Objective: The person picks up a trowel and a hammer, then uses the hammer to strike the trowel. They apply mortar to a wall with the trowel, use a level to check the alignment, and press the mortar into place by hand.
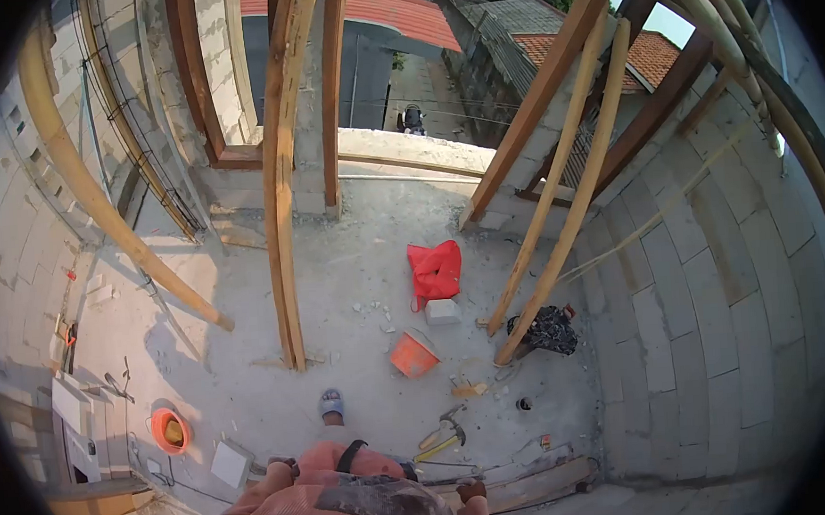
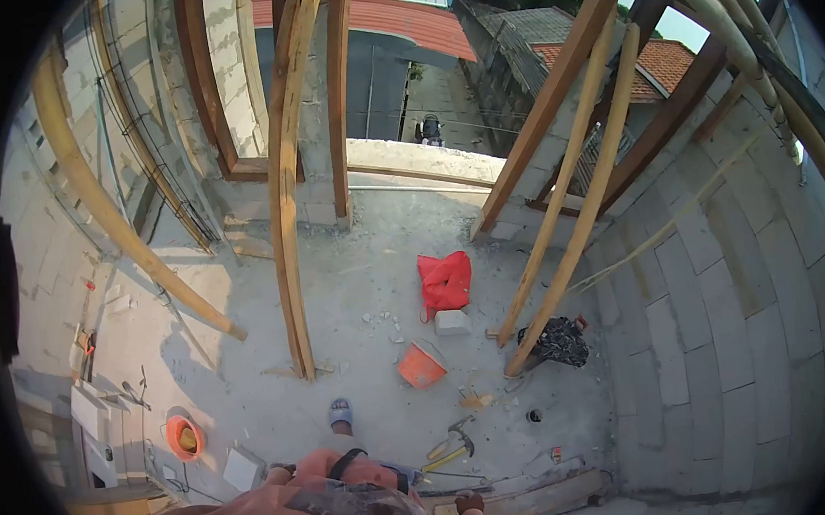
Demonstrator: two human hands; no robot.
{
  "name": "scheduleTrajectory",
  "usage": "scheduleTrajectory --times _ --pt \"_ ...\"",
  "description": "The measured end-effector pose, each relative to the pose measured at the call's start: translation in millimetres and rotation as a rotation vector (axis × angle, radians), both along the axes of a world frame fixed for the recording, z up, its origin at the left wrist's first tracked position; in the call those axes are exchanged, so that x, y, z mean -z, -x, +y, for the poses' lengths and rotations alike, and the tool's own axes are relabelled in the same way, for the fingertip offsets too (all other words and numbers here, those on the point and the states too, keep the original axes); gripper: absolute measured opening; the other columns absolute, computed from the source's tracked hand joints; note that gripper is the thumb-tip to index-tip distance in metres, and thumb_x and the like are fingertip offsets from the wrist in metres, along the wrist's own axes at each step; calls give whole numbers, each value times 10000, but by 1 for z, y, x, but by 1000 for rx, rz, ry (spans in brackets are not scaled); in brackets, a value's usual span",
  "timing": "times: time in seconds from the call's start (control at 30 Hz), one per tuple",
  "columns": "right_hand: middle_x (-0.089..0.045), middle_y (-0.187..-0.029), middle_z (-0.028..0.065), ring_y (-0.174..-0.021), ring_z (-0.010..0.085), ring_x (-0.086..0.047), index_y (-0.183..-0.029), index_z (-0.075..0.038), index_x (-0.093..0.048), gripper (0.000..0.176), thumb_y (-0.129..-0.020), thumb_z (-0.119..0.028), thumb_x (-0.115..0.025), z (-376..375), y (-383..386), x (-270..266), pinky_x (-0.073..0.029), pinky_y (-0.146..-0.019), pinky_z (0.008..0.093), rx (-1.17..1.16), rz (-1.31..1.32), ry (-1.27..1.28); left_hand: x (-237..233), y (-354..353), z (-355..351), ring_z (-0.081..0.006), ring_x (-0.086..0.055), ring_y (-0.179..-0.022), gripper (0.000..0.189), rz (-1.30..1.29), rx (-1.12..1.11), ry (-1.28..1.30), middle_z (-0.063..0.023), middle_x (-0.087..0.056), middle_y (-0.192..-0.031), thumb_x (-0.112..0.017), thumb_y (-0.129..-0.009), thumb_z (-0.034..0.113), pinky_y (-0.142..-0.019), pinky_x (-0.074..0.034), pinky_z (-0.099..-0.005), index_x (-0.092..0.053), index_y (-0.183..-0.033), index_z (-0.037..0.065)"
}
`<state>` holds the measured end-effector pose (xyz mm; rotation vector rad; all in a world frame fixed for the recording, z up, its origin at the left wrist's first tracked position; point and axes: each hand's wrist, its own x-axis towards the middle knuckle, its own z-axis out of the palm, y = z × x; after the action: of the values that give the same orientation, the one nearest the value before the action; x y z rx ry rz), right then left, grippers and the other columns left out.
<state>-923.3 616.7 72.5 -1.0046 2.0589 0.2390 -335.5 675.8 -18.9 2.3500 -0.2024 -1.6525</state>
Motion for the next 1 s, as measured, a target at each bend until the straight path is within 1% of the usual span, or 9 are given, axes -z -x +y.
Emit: scheduleTrajectory --times 0.1,0.17,0.3,0.4,0.5,0.77,0.9,0.97,1.0 --pt "-763 -1141 126 -1108 330 -708 -1140 -187 -789 486 -757 -485 -764 15 -33 51 -547 -987 403 -69 194 -11 21 -30 -121 -255 -712 -774 285 96 -24 124 -87 -723 -898 -693 -966 329 -654 -568 -462 -668 -1113 87" --pt "-745 -1185 144 -1144 342 -691 -1179 -202 -774 512 -778 -517 -729 5 -49 94 -536 -1006 415 44 62 -44 9 -65 -190 -247 -713 -698 286 130 -161 429 -113 -715 -884 -782 -914 201 -585 -568 -410 -637 -1080 19" --pt "-723 -1235 169 -1194 354 -669 -1232 -197 -749 529 -830 -531 -667 14 -141 50 -520 -1027 426 366 128 25 -26 -93 -272 -258 -743 -766 339 -73 -22 666 -125 -727 -923 -791 -911 164 -592 -576 -401 -606 -1138 -6" --pt "-622 -1405 200 -1320 372 -585 -1344 -56 -648 692 -875 -564 -631 11 -178 -9 -479 -1103 429 515 -68 143 -39 -108 -299 -271 -730 -823 341 1 -21 652 -123 -723 -974 -732 -932 200 -633 -561 -414 -594 -1178 8" --pt "-690 -1304 171 -1238 360 -642 -1254 -132 -730 533 -883 -498 -616 2 -163 41 -501 -1050 420 595 13 185 -32 -102 -303 -285 -717 -879 351 119 -29 579 -122 -718 -1025 -672 -954 236 -674 -546 -427 -581 -1218 23" --pt "-645 -1387 154 -1272 362 -617 -1294 -133 -706 541 -938 -534 -632 -92 -75 18 -484 -1071 445 -293 89 -143 33 -55 -252 -322 -684 -1030 413 355 -76 366 -119 -707 -1162 -513 -1011 331 -783 -506 -462 -548 -1323 62" --pt "-677 -1333 146 -1239 356 -639 -1221 -144 -748 520 -887 -539 -694 -131 -108 -61 -520 -1018 494 -50 368 -38 32 -10 -304 -341 -667 -1106 459 559 -224 514 -117 -702 -1230 -433 -1040 379 -838 -487 -480 -532 -1376 82" --pt "-666 -1355 155 -1264 357 -630 -1228 -130 -742 461 -900 -448 -683 -133 -88 -54 -519 -1029 472 -271 376 -116 25 27 -347 -307 -712 -998 437 442 -60 765 -140 -733 -1167 -523 -1029 278 -695 -508 -400 -536 -1392 35" --pt "-660 -1366 160 -1277 358 -625 -1232 -123 -739 434 -907 -403 -677 -126 -76 -43 -518 -1034 460 -384 384 -169 -23 37 -366 -309 -711 -1001 438 473 -47 823 -140 -731 -1172 -524 -1029 280 -700 -509 -404 -535 -1393 37"
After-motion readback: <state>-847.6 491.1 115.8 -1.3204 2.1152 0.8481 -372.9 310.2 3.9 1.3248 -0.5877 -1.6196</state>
